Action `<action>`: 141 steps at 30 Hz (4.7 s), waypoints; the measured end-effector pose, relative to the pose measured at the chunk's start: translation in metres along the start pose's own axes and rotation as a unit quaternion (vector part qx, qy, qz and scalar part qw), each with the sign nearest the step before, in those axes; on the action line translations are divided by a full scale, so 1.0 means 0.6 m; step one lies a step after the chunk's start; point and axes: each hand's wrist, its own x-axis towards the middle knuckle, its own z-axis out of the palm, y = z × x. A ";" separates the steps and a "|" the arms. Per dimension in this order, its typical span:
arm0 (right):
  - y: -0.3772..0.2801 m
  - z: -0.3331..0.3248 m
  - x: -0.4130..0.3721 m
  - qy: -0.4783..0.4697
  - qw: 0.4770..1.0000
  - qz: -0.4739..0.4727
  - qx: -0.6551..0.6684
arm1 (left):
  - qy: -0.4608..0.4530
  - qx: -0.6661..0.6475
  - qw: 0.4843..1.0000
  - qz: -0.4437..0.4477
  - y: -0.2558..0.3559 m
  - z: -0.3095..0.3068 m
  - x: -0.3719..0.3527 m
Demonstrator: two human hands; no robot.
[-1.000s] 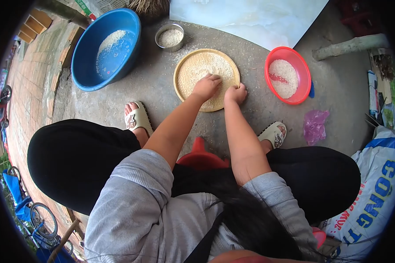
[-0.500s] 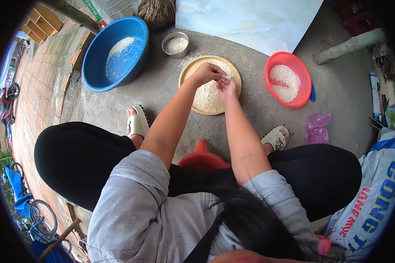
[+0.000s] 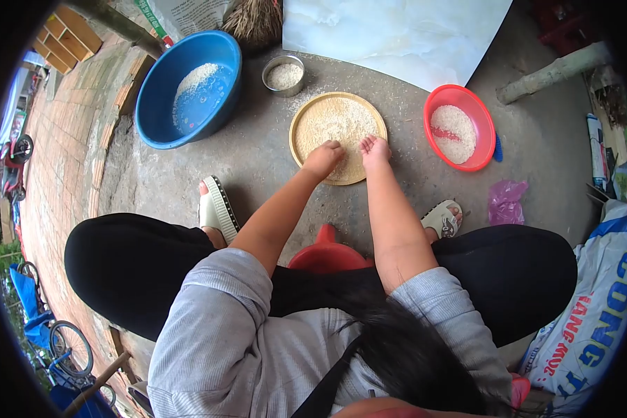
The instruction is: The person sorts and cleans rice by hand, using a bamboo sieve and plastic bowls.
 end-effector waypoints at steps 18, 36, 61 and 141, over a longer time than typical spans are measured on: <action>0.018 -0.034 0.058 -0.126 0.991 0.030 -0.017 | 0.006 0.033 0.993 -0.117 0.016 -0.021 0.040; 0.005 -0.014 0.004 -0.089 0.990 -0.023 -0.103 | 0.040 -0.017 0.995 -0.089 0.028 -0.018 0.092; 0.002 -0.011 -0.015 0.004 0.997 -0.064 -0.039 | -0.017 0.023 0.997 -0.076 0.024 0.011 0.095; 0.031 0.431 -0.005 -0.251 0.762 -0.416 -0.428 | 0.134 0.032 0.977 -0.164 -0.064 -0.037 0.047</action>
